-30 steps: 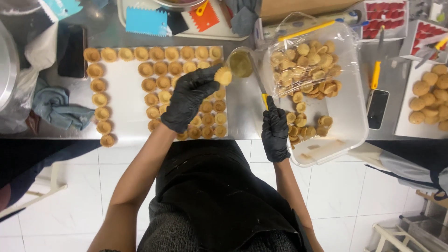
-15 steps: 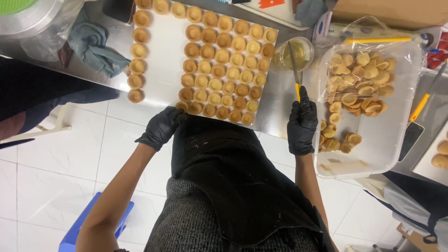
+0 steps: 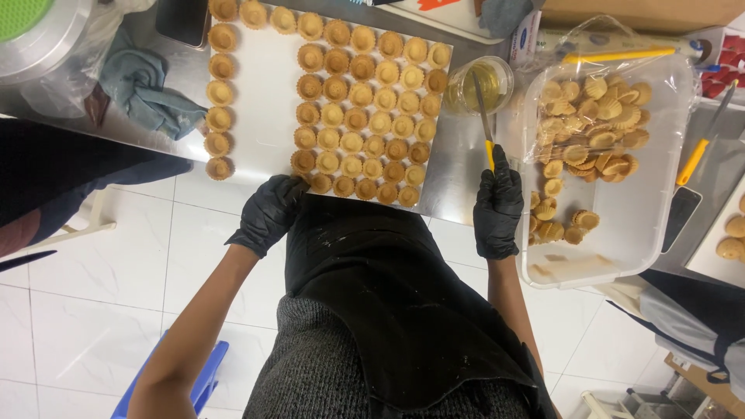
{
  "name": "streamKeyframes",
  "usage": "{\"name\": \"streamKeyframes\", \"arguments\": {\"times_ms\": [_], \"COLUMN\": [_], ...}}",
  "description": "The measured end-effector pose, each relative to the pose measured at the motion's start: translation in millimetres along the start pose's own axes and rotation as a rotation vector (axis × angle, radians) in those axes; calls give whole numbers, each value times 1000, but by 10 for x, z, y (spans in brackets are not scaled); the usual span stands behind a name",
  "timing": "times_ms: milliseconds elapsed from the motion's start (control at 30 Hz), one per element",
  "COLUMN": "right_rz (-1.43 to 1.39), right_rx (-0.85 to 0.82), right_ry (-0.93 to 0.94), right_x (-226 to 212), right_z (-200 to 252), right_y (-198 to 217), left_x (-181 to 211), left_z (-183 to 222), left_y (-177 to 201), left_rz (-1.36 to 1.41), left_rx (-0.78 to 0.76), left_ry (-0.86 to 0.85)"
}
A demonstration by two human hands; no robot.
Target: Arranging small tart shells on a tray and brushing the inside of each with a liquid coating.
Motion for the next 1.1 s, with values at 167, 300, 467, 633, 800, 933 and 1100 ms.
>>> {"name": "streamKeyframes", "arguments": {"times_ms": [167, 300, 467, 633, 800, 933, 1100], "right_rz": [-223, -231, -29, -507, -966, -880, -728], "right_rx": [20, 22, 121, 189, 146, 202, 240], "right_ry": [-124, -139, -46, -318, -414, -411, -406], "right_x": [234, 164, 51, 468, 1238, 1964, 2104], "right_z": [106, 112, 71, 327, 745, 936, 749], "right_y": [-34, -30, -49, -201, -702, -925, -374], "left_x": [28, 28, 34, 574, 2410, 3564, 4406], "left_z": [-31, -53, -193, -774, -1699, -2201, -2205], "left_y": [-26, -40, 19, 152, 232, -1399, -4255], "left_rz": [-53, -46, -83, -279, 242, 624, 101], "left_rx": [-52, 1, -138, -467, -369, -525, -157], "left_ry": [30, 19, -39, -42, -340, -619, -1124]}}
Point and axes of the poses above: each hand's wrist, its own z-axis away from the middle knuckle, its own y-axis out of the back of the hand, x = y × z, the point moved 1 cm from there along -z, towards the middle knuckle, and after that the axes turned 4 degrees about x, right-handed, at the moved point
